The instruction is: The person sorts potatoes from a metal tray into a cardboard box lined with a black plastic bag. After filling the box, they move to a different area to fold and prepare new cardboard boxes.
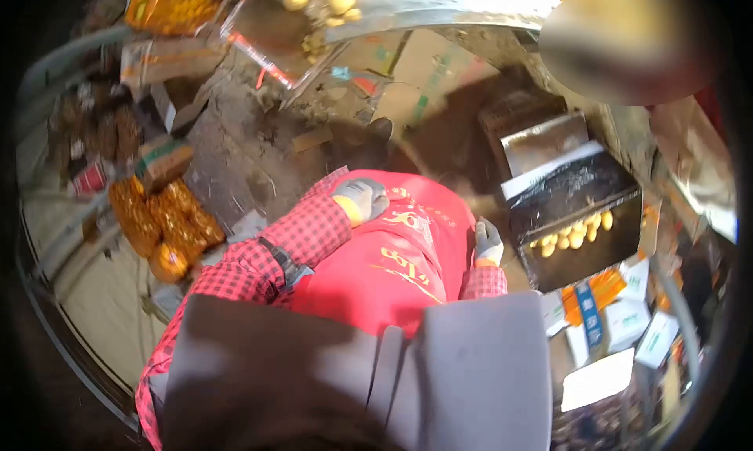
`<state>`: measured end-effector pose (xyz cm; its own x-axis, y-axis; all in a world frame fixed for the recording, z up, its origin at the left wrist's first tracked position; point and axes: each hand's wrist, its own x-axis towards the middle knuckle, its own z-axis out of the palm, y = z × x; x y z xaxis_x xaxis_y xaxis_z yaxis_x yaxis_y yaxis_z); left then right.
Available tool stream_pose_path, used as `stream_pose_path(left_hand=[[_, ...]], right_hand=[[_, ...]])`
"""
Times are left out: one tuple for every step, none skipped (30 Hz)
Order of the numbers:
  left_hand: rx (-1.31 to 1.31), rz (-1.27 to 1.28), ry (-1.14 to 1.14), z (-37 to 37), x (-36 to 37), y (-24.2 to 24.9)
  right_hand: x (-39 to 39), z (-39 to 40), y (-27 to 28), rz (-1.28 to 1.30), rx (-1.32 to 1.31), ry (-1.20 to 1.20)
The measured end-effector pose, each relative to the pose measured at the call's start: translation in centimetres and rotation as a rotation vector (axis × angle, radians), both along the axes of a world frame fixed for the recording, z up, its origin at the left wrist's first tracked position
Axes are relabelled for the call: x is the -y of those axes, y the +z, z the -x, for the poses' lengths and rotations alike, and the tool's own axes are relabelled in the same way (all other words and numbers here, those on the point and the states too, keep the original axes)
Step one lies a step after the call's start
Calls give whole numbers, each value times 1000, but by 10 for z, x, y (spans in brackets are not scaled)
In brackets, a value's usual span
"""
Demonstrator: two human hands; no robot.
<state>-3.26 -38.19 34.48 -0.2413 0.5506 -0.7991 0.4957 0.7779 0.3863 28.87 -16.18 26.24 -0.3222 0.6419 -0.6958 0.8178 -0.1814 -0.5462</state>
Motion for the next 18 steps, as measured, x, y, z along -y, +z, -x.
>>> stream_pose_path(left_hand=[[24,-28,21,-15,3,-2],[18,-15,70,-24,3,0],[8,8,148,-36,3,3],[2,29,227,-51,4,5],[-124,-27,324,-75,8,1],[-132,-13,359,-87,6,4],[-17,-12,336,-119,8,8],[85,-27,299,-139,6,11],[101,71,356,-158,6,5],[99,81,377,-162,6,1],[122,103,377,-166,8,-1],[155,124,377,-174,11,-2],[170,129,390,-185,20,-6],[59,40,445,-195,33,-14],[-54,-66,494,-200,40,-28],[10,-35,472,-201,48,-45],[71,-19,439,-196,56,-72],[172,7,263,-190,62,-107]], right_hand=[[-21,13,-1,22,30,93],[-35,28,-8,46,65,187],[-52,32,-33,97,7,200],[-63,41,-50,204,-22,140],[-68,52,-61,267,-76,160],[-69,58,-70,329,-122,165],[-65,51,-85,406,-81,198],[-62,52,-95,470,-53,217],[-54,48,-97,481,-36,180],[-47,48,-102,492,-33,200],[-41,45,-104,494,-2,203],[-35,38,-106,495,39,204],[-30,34,-112,528,64,165],[-24,17,-142,523,76,171],[-24,-13,-197,458,12,345],[-36,-32,-245,368,-51,513],[-32,-29,-268,261,-104,634],[-19,-28,-294,158,-148,763]])
